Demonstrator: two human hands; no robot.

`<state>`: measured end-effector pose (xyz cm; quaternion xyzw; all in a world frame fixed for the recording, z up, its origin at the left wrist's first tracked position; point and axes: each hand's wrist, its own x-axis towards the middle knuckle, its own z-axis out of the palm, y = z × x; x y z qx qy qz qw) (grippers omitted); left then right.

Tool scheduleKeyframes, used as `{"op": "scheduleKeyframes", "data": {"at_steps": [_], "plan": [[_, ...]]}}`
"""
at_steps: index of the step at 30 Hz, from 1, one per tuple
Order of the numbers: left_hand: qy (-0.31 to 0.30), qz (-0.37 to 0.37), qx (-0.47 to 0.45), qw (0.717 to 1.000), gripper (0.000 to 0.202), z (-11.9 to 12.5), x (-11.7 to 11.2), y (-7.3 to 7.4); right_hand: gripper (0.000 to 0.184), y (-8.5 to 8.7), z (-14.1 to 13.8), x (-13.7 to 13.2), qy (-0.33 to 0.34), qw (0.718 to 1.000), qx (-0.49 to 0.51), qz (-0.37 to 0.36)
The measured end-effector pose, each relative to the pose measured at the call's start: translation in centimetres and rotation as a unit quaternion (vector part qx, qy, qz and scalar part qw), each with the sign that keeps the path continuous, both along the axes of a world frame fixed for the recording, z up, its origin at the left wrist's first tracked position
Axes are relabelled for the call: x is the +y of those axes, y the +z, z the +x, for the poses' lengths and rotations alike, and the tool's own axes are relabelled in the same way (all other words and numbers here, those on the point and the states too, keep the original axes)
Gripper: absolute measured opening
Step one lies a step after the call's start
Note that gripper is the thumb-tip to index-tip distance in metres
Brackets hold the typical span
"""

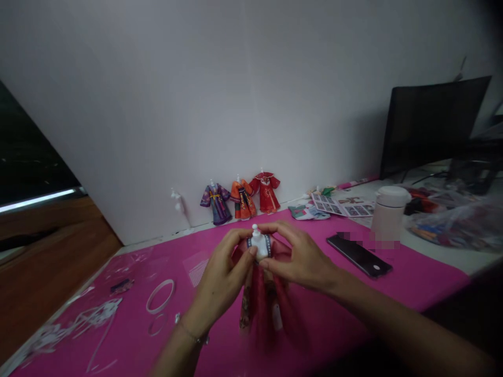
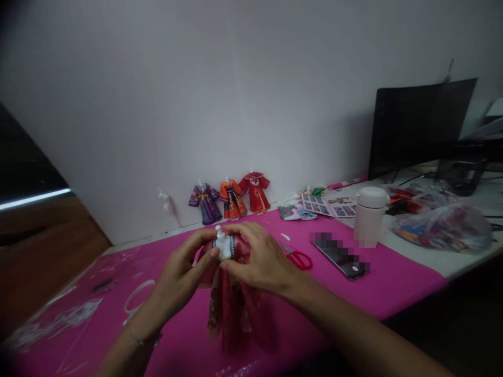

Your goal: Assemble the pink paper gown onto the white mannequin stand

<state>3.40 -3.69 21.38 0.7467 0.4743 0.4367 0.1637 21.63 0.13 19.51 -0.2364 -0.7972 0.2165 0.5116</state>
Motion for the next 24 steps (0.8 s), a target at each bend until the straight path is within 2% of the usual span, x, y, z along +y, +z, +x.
{"op": "scheduleKeyframes", "data": {"at_steps": [4,11,17,24], "plan": [[-0.007,0.029,-0.004,1.000,0.019,-0.18,-0.22,0.13,0.041,0.02,-0.39,0.14,-0.022,1.000,-0.008,0.007],[-0.014,0.045,0.009,0.999,0.024,-0.35,-0.28,0.32,0.031,0.35,-0.72,0.07,-0.059,0.998,-0.021,-0.023],[-0.016,0.020,0.017,1.000,0.025,-0.49,-0.78,0.45,0.027,0.67,-0.80,-0.10,-0.058,0.997,-0.023,-0.042],[0.004,0.030,0.030,0.999,0.030,-0.69,-0.50,-0.17,0.026,0.58,-0.79,-0.13,-0.047,0.997,-0.009,-0.063]]}}
